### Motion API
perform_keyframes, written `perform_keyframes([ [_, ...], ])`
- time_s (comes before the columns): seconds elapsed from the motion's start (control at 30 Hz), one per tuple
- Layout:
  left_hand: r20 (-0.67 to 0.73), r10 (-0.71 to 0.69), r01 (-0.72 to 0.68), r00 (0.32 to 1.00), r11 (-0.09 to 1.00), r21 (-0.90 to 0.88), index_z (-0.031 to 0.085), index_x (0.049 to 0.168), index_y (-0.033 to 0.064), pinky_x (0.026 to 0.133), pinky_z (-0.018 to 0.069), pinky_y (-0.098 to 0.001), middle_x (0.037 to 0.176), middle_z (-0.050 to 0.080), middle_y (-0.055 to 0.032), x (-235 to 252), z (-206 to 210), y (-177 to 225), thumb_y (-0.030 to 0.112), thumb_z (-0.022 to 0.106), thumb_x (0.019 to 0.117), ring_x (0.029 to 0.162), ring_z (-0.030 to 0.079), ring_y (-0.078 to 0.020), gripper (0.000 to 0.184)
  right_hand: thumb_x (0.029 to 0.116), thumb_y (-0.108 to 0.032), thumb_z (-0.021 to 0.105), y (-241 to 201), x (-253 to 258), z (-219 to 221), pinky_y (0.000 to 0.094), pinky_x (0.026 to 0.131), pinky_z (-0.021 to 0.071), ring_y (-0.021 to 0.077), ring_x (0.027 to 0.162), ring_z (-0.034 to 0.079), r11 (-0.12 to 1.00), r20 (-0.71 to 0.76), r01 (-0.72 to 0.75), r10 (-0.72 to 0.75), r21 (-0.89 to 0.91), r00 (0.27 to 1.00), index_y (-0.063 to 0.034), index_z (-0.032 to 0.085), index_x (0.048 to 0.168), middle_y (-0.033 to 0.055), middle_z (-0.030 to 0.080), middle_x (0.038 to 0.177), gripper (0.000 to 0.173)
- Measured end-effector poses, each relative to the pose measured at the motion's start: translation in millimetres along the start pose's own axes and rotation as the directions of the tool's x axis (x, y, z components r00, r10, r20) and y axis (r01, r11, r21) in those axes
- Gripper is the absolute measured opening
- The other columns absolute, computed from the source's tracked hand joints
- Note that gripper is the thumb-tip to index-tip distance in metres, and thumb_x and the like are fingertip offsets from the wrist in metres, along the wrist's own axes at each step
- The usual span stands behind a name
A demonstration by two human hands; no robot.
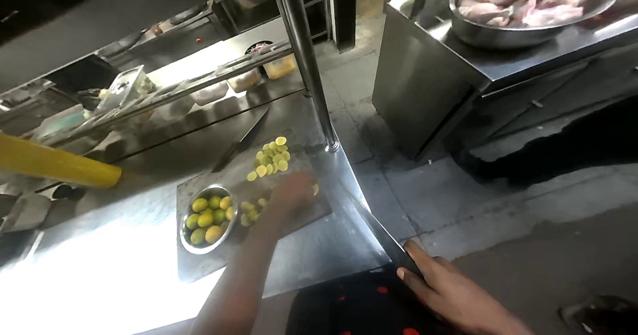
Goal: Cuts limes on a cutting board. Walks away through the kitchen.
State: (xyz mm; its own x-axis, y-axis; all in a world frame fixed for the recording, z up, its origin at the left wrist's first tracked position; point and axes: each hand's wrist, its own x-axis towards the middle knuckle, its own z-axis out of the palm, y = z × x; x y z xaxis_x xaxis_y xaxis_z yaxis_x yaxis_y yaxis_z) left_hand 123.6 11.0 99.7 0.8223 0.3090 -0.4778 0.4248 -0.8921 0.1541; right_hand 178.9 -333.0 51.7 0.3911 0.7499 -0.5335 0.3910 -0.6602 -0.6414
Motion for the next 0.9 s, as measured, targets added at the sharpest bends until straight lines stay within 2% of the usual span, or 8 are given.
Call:
perform_keyframes([
  [0.1, -0.012, 0.008, -0.007, 1.0, 0.999, 0.041, 0.072, 0.125, 0.0161, 0.101, 0.0514, -0.0518, 0.123, 0.072, -0.0097, 3, 2, -3, 0.025, 0.056, 0.1015, 0.117, 0.067, -0.0289, 0.03, 0.1005, -0.048, 0.051, 1, 0, 1, 0.0544, 0.065, 0.0552, 0.0324, 0.073, 0.068, 1.0, -0.011, 0.008, -0.008, -0.006, 1.0, -0.0139, 0.051, 0.127, 0.0109, 0.064, 0.078, 0.043],
  [0.27, -0.045, 0.02, -0.015, 0.999, 0.994, 0.109, 0.077, 0.111, 0.0166, 0.09, 0.055, -0.052, 0.104, 0.076, -0.0079, 1, 1, -7, 0.031, 0.055, 0.1034, 0.102, 0.071, -0.0278, 0.027, 0.1003, -0.048, 0.051, -1, 2, -1, 0.0546, 0.065, 0.0553, 0.0327, 0.073, 0.069, 1.0, -0.013, 0.002, -0.003, -0.027, 1.0, -0.0144, 0.052, 0.126, 0.0108, 0.064, 0.079, 0.042],
  [0.37, -0.019, 0.027, -0.025, 0.999, 0.991, 0.128, 0.077, 0.113, 0.017, 0.092, 0.0537, -0.0518, 0.107, 0.076, -0.0079, 0, -4, -9, 0.03, 0.052, 0.1039, 0.105, 0.071, -0.0279, 0.029, 0.1005, -0.048, 0.051, -2, 3, -2, 0.0552, 0.066, 0.0552, 0.0336, 0.074, 0.069, 0.999, -0.008, 0.004, -0.004, -0.043, 1.0, -0.0142, 0.052, 0.125, 0.011, 0.065, 0.079, 0.042],
  [0.57, -0.018, -0.008, 0.01, 1.0, 0.986, 0.167, 0.076, 0.111, 0.0154, 0.087, 0.0544, -0.0537, 0.102, 0.075, -0.0096, -3, -12, -7, 0.028, 0.051, 0.1033, 0.101, 0.071, -0.0305, 0.028, 0.101, -0.047, 0.052, -2, 4, -2, 0.0568, 0.068, 0.0552, 0.0351, 0.077, 0.069, 0.999, 0.002, 0.007, -0.007, -0.033, 1.0, -0.0135, 0.052, 0.127, 0.0127, 0.066, 0.081, 0.042],
  [0.63, -0.028, -0.022, 0.026, 0.999, 0.984, 0.178, 0.075, 0.115, 0.0157, 0.087, 0.0543, -0.0528, 0.104, 0.075, -0.0094, -3, -13, -9, 0.027, 0.05, 0.1038, 0.102, 0.071, -0.0299, 0.029, 0.1007, -0.046, 0.052, -3, 5, -1, 0.0561, 0.068, 0.0551, 0.0347, 0.076, 0.069, 0.999, 0.003, 0.007, -0.007, -0.033, 1.0, -0.0139, 0.052, 0.127, 0.0124, 0.065, 0.08, 0.042],
  [0.7, -0.064, -0.028, 0.037, 0.998, 0.991, 0.129, 0.075, 0.118, 0.0152, 0.09, 0.0546, -0.0516, 0.105, 0.076, -0.01, -5, -11, -15, 0.026, 0.051, 0.1041, 0.103, 0.071, -0.0295, 0.03, 0.1008, -0.047, 0.052, -2, 7, 0, 0.0554, 0.067, 0.0552, 0.0345, 0.075, 0.069, 0.999, 0.002, 0.016, -0.016, -0.038, 1.0, -0.0141, 0.052, 0.126, 0.0122, 0.065, 0.079, 0.042],
  [0.77, -0.107, -0.038, 0.038, 0.993, 0.999, -0.006, 0.076, 0.116, 0.0145, 0.091, 0.0548, -0.0509, 0.103, 0.076, -0.0102, -5, -7, -25, 0.025, 0.055, 0.1039, 0.1, 0.072, -0.0283, 0.027, 0.101, -0.049, 0.051, -1, 8, 0, 0.0547, 0.066, 0.0552, 0.0338, 0.074, 0.068, 0.998, 0.008, 0.028, -0.028, -0.047, 1.0, -0.0148, 0.051, 0.125, 0.0114, 0.064, 0.078, 0.042],
  [0.9, -0.08, -0.025, 0.017, 0.996, 0.995, -0.096, 0.077, 0.115, 0.0147, 0.094, 0.0541, -0.048, 0.104, 0.076, -0.0074, -3, -1, -40, 0.026, 0.056, 0.1049, 0.1, 0.071, -0.0239, 0.026, 0.1011, -0.05, 0.049, -1, 10, 1, 0.0549, 0.067, 0.0553, 0.0337, 0.076, 0.069, 0.998, 0.021, 0.03, -0.028, -0.056, 0.999, -0.0145, 0.051, 0.125, 0.0117, 0.064, 0.079, 0.042],
])
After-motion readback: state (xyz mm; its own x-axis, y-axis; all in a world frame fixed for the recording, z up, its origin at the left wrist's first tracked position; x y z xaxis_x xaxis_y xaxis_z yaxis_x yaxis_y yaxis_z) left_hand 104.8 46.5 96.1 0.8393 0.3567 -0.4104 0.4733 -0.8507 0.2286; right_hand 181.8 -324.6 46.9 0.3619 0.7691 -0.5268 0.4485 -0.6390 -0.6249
